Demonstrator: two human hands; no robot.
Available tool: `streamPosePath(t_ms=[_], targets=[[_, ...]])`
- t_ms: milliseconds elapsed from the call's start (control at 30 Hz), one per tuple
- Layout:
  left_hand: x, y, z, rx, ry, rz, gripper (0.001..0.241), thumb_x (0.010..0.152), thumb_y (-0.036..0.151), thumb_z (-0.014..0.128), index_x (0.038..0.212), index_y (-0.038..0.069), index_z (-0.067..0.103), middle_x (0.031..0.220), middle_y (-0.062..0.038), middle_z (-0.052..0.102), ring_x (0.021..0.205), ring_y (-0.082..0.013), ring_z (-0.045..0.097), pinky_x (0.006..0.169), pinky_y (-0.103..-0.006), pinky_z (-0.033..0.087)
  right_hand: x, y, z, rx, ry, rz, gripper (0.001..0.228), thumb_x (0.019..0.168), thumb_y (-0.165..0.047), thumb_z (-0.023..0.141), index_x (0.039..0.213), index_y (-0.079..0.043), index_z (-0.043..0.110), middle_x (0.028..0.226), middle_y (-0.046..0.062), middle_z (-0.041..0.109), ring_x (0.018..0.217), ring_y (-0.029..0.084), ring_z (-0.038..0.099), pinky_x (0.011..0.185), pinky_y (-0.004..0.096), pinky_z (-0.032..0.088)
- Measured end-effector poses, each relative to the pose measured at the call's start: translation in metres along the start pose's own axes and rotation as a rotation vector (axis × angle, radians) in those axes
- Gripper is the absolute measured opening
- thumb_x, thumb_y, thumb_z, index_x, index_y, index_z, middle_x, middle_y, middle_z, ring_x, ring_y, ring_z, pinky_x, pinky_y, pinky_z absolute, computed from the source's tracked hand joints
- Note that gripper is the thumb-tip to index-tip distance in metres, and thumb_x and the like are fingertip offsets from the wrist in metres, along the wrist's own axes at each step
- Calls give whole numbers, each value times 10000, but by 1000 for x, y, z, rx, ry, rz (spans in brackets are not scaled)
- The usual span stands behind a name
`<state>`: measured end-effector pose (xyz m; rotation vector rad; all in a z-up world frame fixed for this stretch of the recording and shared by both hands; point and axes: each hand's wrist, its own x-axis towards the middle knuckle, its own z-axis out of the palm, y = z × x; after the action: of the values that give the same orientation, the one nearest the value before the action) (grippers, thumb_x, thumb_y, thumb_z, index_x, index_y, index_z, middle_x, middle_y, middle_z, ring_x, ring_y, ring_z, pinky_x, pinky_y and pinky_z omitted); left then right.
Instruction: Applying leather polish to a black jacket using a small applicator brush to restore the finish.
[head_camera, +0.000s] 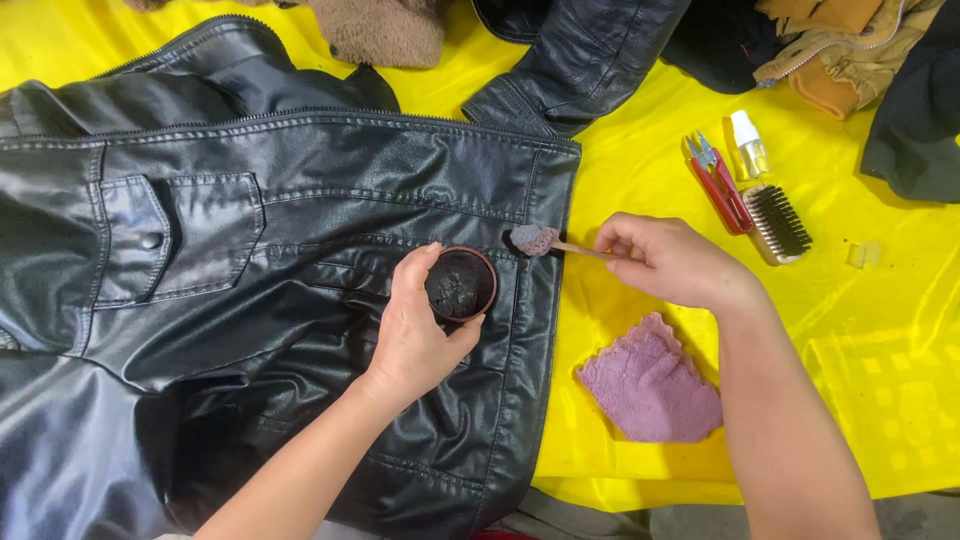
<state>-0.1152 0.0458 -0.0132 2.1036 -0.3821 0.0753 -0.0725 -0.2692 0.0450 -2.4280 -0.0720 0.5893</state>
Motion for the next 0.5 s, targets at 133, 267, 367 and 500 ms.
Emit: streamPosePath(t_ms=[133, 267, 367, 500], targets=[[-1, 1, 1, -13, 21, 27, 932, 701, 7, 846, 1465, 17, 314, 1416, -268, 431, 1292, -544, 529, 1030, -677, 468, 0, -4, 1, -66, 69, -26, 218, 918, -128, 665, 1128, -144, 720, 922, 142, 778, 916, 334, 745, 842, 482, 593], [0, 1, 3, 4, 21, 38, 918, 706, -1, 846, 1461, 15, 324, 1416, -265, 439, 1297, -533, 532, 1034, -666, 471, 5, -5, 3, -127, 168, -49, 217, 968, -118, 588, 1150, -148, 703, 931, 149, 772, 934, 371, 738, 833, 492, 593], [1, 3, 1, -17, 18, 3, 914, 701, 13, 850, 1461, 13, 341, 1420, -264, 450, 1296, -532, 534, 1033, -661, 472, 1, -4, 7, -111, 190, -54, 231, 980, -117, 567, 1168, -146, 698, 943, 154, 774, 955, 378, 734, 844, 499, 590], [1, 8, -3, -64, 13, -48, 910, 711, 26, 842, 1465, 5, 333, 1423, -269, 470, 1294, -532, 541, 1028, -636, 488, -27, -4, 11, -25, 137, -79, 258, 938, -126, 593, 1137, -192, 743, 898, 118, 792, 907, 325, 753, 830, 475, 605]])
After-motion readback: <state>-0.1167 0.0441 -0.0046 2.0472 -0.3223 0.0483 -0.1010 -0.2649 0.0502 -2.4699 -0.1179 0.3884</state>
